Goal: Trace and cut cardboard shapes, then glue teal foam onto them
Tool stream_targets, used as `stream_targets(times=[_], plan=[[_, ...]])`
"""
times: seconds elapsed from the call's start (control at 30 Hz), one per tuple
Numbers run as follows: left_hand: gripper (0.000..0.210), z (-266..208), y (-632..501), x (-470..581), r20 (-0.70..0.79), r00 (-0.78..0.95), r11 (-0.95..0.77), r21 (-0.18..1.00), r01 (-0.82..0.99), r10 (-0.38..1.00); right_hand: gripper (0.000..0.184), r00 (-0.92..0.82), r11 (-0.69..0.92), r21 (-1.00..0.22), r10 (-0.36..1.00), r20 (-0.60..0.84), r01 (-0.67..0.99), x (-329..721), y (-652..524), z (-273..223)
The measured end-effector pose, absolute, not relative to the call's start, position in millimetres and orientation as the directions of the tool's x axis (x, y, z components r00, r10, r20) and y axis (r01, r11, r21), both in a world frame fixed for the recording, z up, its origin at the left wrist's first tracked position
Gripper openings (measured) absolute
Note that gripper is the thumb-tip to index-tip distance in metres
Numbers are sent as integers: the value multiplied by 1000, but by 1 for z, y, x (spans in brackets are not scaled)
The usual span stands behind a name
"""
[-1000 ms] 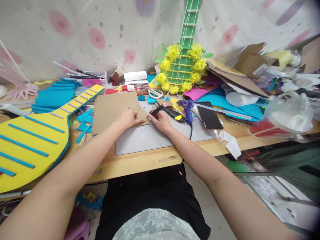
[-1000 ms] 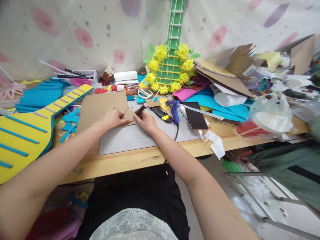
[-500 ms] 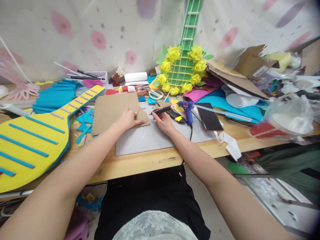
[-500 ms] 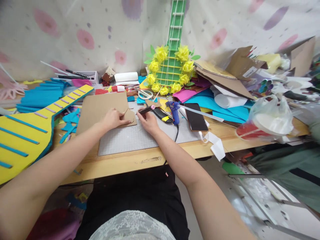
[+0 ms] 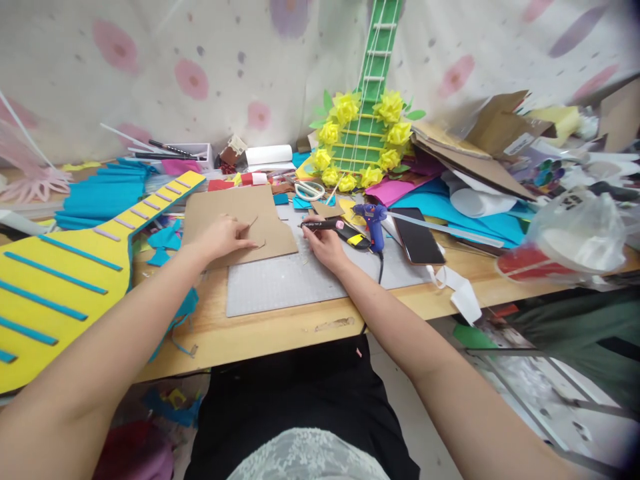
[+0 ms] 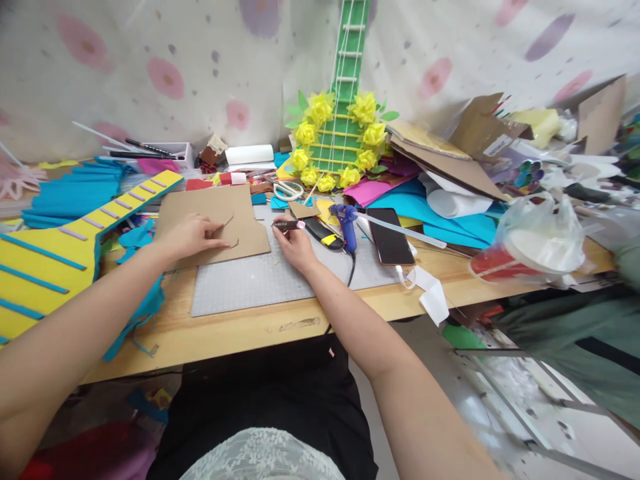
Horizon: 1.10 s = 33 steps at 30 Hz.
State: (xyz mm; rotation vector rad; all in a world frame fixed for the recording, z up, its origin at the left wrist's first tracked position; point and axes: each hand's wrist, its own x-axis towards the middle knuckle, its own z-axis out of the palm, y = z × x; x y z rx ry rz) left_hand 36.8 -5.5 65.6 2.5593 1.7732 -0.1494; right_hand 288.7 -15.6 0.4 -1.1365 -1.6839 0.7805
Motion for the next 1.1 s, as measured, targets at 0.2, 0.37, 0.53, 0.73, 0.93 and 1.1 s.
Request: stream_targets(times=[0.2,0.37,0.53,0.73,0.93,1.1], plan=[[40,64,-1,12,-12,305,-306,-16,952,952,29,-140,376,-863,927,349,338,288,-15,1],[48,59,-3,16,127,244,-250,34,968,961,24,-138,391,-851,920,366,350,288,-17,5],[44,56,-12,39,143,211,-226,96,969,967,21,-128,392,-860,920,370,328,289,-20,9],[41,44,-25,64,152,265,-293,207,933,952,26,-105,332,-877,943,316,347,289,-17,4],[50,22,-33,75,255,167,-247,325,913,952,26,-40,136,-958,991,130,253,286,-15,6],[44,12,-31,72,319,139,-248,330,911,937,30,58,53,-971,996,69,234,284,-13,8]])
